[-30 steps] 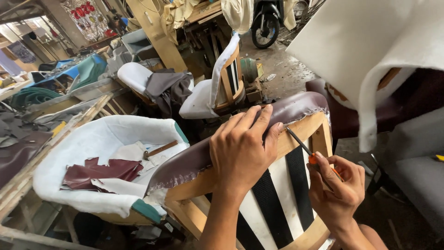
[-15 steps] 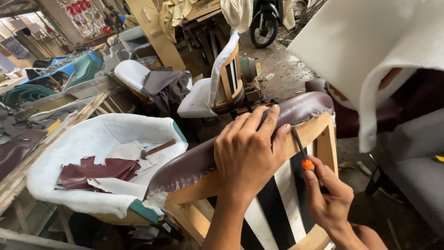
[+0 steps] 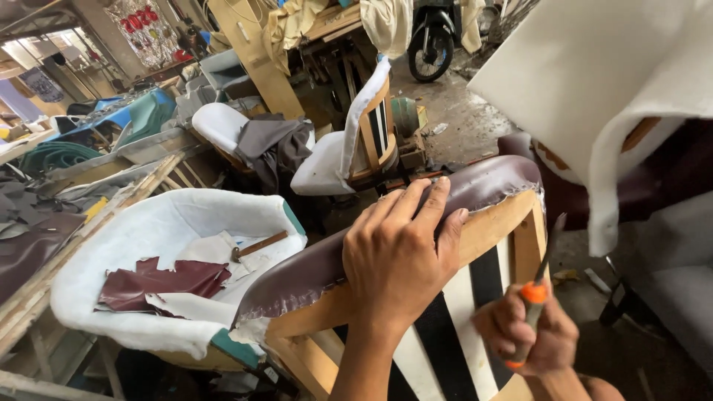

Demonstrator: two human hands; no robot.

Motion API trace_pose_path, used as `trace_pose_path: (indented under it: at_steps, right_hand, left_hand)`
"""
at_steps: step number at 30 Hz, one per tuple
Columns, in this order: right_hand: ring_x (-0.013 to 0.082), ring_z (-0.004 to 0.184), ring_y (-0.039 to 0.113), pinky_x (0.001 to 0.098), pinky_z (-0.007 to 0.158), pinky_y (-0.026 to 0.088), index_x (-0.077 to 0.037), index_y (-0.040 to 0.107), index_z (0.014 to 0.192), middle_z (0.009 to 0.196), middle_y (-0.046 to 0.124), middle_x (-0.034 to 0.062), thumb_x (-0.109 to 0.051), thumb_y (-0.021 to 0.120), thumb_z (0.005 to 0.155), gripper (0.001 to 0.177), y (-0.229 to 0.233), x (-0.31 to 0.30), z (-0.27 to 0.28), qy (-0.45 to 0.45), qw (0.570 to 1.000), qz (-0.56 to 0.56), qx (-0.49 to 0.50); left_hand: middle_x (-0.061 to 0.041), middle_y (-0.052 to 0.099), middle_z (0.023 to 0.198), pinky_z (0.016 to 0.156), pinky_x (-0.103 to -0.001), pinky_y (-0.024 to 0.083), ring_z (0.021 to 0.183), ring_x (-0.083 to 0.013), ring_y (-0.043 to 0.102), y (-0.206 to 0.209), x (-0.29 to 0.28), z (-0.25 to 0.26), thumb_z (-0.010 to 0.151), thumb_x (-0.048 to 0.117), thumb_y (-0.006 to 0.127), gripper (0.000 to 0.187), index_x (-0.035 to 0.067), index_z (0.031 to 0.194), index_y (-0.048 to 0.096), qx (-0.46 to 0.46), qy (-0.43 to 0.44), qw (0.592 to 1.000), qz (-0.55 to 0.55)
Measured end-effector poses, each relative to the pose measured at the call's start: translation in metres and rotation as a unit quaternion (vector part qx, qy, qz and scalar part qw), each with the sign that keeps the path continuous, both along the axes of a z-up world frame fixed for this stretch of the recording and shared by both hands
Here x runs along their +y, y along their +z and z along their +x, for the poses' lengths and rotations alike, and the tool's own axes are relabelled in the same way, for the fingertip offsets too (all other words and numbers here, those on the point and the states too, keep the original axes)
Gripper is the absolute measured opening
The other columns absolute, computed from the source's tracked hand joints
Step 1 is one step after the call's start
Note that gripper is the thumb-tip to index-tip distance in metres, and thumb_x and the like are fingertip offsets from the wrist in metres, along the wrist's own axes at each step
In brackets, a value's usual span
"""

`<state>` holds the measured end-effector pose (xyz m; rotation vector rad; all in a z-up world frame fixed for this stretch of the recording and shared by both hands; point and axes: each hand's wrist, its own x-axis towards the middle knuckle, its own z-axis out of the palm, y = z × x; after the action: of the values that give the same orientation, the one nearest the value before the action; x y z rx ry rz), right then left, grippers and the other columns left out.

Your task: Removing old leather upholstery and staples from a wooden chair frame using a pry tool

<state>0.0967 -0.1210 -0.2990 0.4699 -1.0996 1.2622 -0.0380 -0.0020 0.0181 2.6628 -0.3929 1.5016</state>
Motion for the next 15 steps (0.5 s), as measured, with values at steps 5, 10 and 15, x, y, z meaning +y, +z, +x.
trace_pose_path:
  at_steps: [5, 10, 15]
  right_hand:
    - [0.013, 0.037, 0.036, 0.023, 0.032, 0.028, 0.011, 0.066, 0.114, 0.069, 0.056, 0.0161, -0.034, 0.042, 0.103, 0.053, 0.121, -0.029, -0.085, -0.796, 0.49, -0.357, 0.012]
    - [0.0093, 0.042, 0.038, 0.0223, 0.042, 0.033, 0.004, 0.071, 0.118, 0.065, 0.06, 0.01, -0.025, 0.043, 0.102, 0.044, 0.131, -0.028, -0.095, -0.824, 0.406, -0.383, -0.094]
    - [0.0176, 0.056, 0.055, 0.0267, 0.047, 0.049, 0.01, 0.07, 0.113, 0.063, 0.05, 0.0079, -0.025, 0.044, 0.102, 0.045, 0.144, -0.033, -0.097, -0.848, 0.38, -0.358, -0.094]
  left_hand:
    - [-0.006, 0.073, 0.11, 0.067, -0.039, 0.05, 0.088, -0.0238, 0.068, 0.002, 0.001, 0.001, 0.092, 0.031, 0.064, 0.032, 0.008, 0.113, 0.074, 0.005, 0.0, 1.0, 0.003]
    - [-0.007, 0.074, 0.11, 0.065, -0.039, 0.051, 0.086, -0.0239, 0.068, 0.0, -0.001, -0.002, 0.093, 0.032, 0.063, 0.034, 0.008, 0.114, 0.074, 0.01, 0.008, 1.0, 0.006]
    - [-0.007, 0.074, 0.11, 0.068, -0.04, 0.051, 0.09, -0.0243, 0.068, -0.001, -0.002, -0.002, 0.092, 0.032, 0.064, 0.033, 0.008, 0.113, 0.074, 0.0, 0.002, 1.0, 0.007]
